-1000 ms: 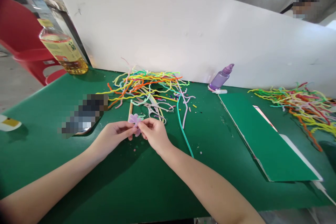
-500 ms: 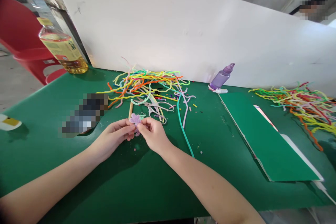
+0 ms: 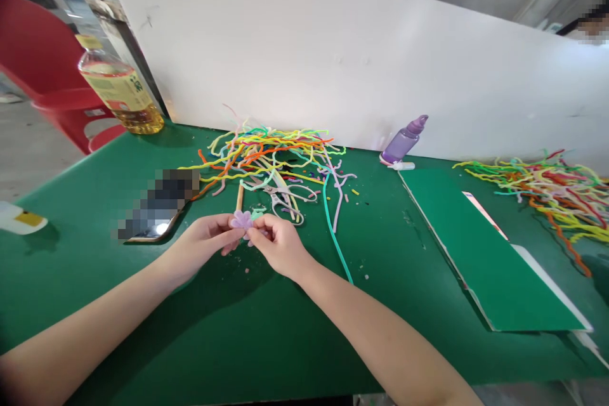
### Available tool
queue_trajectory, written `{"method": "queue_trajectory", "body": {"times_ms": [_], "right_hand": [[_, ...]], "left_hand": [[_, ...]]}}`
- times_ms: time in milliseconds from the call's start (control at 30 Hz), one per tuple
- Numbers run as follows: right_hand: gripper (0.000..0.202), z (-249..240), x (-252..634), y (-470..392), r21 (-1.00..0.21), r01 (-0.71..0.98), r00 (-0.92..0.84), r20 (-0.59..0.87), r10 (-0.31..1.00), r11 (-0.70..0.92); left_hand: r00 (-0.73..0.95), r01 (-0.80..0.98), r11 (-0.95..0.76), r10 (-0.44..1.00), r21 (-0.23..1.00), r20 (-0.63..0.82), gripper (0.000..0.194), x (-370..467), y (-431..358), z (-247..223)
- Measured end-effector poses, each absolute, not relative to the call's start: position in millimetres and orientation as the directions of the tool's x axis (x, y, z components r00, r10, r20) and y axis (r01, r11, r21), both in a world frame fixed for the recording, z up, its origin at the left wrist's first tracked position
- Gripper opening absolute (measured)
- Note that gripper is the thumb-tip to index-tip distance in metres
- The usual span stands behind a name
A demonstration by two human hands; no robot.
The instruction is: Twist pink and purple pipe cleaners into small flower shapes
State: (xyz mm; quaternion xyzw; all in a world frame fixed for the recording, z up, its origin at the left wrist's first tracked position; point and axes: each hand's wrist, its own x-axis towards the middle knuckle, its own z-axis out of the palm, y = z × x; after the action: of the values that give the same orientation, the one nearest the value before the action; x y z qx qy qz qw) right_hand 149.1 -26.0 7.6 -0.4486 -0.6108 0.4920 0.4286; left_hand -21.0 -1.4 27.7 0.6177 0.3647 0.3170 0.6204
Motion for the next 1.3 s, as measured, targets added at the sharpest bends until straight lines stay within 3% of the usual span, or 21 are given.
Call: {"method": "queue_trajectory", "body": {"times_ms": [400,633,867,1300], "right_hand": [[0.017,5,146,-28,-0.986,0.123,-0.188,0.089,0.978,0.114],[0.023,-2,140,-27,-0.992,-0.119,-0.131,-0.021,0.991,-0.037],[0.025,1,140,-26,-0.976,-0.191,-0.12,-0.087,0.989,-0.109],[0.024,0,146,-27,-0.993,0.119,-0.236,-0.046,0.971,-0.019]], "left_hand": [[0.463,-0.015,0.159,0.876,0.987,-0.134,0.018,-22,2,26],[0.368,-0.03,0.097,0.927,0.995,-0.079,0.017,-18,-3,19],[0.363,-0.052,0.119,0.927,0.992,-0.092,0.017,-17,-6,20],[0.379,0.122,0.043,0.921,0.992,-0.087,0.021,-18,-4,22]]}}
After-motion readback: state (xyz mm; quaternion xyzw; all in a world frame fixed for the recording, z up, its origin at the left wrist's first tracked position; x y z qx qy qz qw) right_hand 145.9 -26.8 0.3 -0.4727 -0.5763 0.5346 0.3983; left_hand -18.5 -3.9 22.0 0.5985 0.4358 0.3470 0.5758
